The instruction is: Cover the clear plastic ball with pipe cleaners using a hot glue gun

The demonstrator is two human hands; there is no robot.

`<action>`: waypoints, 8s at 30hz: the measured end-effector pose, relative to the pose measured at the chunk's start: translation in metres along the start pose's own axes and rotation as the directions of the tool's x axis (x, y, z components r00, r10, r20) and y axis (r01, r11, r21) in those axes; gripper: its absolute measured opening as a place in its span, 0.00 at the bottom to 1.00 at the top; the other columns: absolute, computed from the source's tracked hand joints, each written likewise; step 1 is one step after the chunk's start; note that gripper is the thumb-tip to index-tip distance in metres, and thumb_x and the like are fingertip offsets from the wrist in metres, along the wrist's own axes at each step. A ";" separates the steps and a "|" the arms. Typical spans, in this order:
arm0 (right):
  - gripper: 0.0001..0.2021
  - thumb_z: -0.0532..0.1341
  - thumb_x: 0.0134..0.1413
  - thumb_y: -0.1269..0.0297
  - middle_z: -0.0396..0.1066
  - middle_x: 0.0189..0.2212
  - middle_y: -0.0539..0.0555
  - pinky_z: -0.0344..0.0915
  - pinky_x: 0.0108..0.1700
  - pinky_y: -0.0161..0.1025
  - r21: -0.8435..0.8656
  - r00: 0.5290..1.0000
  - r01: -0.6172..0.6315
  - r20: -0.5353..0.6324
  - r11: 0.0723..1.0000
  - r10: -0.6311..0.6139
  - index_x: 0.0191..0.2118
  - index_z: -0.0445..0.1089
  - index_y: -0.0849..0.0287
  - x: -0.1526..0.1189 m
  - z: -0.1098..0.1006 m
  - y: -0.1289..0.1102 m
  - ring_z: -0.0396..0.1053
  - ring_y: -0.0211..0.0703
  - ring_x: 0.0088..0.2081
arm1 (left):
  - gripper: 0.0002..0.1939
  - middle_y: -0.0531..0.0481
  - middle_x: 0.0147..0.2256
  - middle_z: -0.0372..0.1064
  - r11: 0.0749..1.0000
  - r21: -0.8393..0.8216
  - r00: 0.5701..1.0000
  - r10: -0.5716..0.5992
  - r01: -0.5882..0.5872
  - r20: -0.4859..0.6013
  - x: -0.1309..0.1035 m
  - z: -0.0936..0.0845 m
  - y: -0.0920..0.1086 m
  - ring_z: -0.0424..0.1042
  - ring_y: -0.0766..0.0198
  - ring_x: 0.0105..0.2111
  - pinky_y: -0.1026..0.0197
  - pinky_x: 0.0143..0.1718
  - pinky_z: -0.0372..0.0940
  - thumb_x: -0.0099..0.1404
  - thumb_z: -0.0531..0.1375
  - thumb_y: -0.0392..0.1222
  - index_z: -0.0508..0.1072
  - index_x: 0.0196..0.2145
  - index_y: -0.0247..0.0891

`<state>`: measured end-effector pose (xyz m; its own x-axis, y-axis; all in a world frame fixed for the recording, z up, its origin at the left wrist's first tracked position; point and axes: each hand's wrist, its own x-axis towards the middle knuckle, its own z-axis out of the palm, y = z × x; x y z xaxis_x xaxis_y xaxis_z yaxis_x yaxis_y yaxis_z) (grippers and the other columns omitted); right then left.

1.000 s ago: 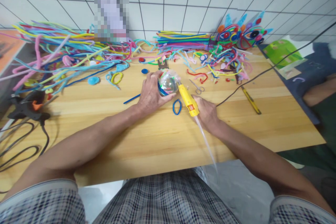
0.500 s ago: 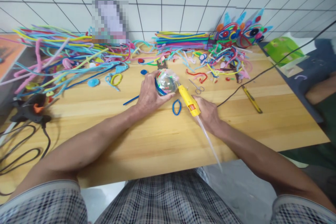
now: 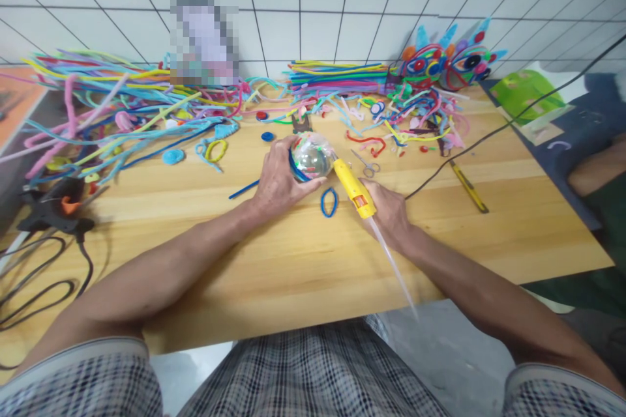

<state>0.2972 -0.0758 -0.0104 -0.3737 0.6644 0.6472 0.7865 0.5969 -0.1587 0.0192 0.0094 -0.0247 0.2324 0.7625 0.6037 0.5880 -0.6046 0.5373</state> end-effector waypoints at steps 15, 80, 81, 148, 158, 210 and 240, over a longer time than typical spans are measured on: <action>0.13 0.55 0.81 0.64 0.84 0.35 0.52 0.74 0.35 0.39 0.049 0.997 0.078 -0.025 0.996 -0.076 0.62 0.71 0.57 0.007 -0.005 -0.003 0.82 0.45 0.32 | 0.53 0.35 0.64 0.70 0.995 -0.002 0.994 0.105 -0.105 0.011 -0.001 -0.002 -0.012 0.76 0.38 0.63 0.37 0.65 0.75 0.66 0.73 0.74 0.57 0.73 0.42; 0.14 0.59 0.80 0.65 0.83 0.34 0.51 0.76 0.35 0.39 0.206 0.999 0.034 -0.011 0.978 -0.032 0.64 0.71 0.55 0.009 -0.006 0.001 0.81 0.45 0.31 | 0.54 0.35 0.62 0.72 0.997 -0.079 1.000 0.011 -0.011 0.000 -0.003 0.003 -0.010 0.77 0.36 0.62 0.32 0.61 0.76 0.61 0.78 0.69 0.59 0.72 0.45; 0.13 0.58 0.80 0.64 0.82 0.34 0.51 0.76 0.35 0.39 0.208 1.000 0.027 -0.007 0.978 -0.026 0.64 0.71 0.55 0.009 -0.006 0.001 0.81 0.45 0.31 | 0.54 0.35 0.63 0.72 0.997 -0.071 1.000 0.019 -0.019 0.002 -0.003 0.003 -0.010 0.77 0.37 0.62 0.33 0.60 0.76 0.61 0.78 0.69 0.59 0.72 0.45; 0.14 0.60 0.78 0.65 0.85 0.38 0.53 0.80 0.37 0.39 0.152 1.000 0.007 0.019 0.988 -0.010 0.63 0.70 0.54 -0.001 0.001 0.006 0.83 0.46 0.33 | 0.51 0.32 0.62 0.74 0.997 -0.069 0.999 0.047 -0.046 0.016 0.000 0.000 0.002 0.77 0.34 0.62 0.27 0.58 0.76 0.66 0.74 0.74 0.62 0.71 0.41; 0.17 0.65 0.74 0.69 0.85 0.38 0.52 0.80 0.36 0.37 0.148 0.997 0.011 -0.082 0.989 0.001 0.64 0.71 0.54 0.000 -0.002 0.005 0.83 0.45 0.31 | 0.55 0.37 0.63 0.74 0.998 -0.049 1.000 0.028 -0.028 -0.008 -0.002 0.003 0.001 0.78 0.38 0.61 0.34 0.60 0.78 0.60 0.81 0.67 0.60 0.72 0.45; 0.11 0.64 0.78 0.64 0.84 0.38 0.52 0.77 0.32 0.37 0.155 0.996 -0.063 -0.049 0.986 0.071 0.60 0.73 0.53 0.004 -0.002 0.003 0.81 0.44 0.30 | 0.51 0.34 0.63 0.73 0.996 -0.060 0.998 0.071 -0.071 -0.002 -0.003 0.001 0.006 0.77 0.35 0.62 0.28 0.59 0.77 0.62 0.78 0.70 0.62 0.71 0.47; 0.14 0.62 0.78 0.66 0.85 0.36 0.52 0.81 0.37 0.37 0.229 0.999 0.048 -0.031 0.972 -0.042 0.64 0.69 0.55 0.006 -0.004 0.003 0.84 0.44 0.33 | 0.50 0.35 0.65 0.73 0.998 -0.046 0.998 0.055 -0.053 0.036 -0.001 0.001 0.002 0.76 0.38 0.64 0.27 0.63 0.75 0.64 0.77 0.68 0.60 0.72 0.47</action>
<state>0.2989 -0.0717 -0.0041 -0.3913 0.6245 0.6759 0.6340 0.7153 -0.2939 0.0209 0.0075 -0.0248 0.2917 0.7361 0.6108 0.5382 -0.6542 0.5314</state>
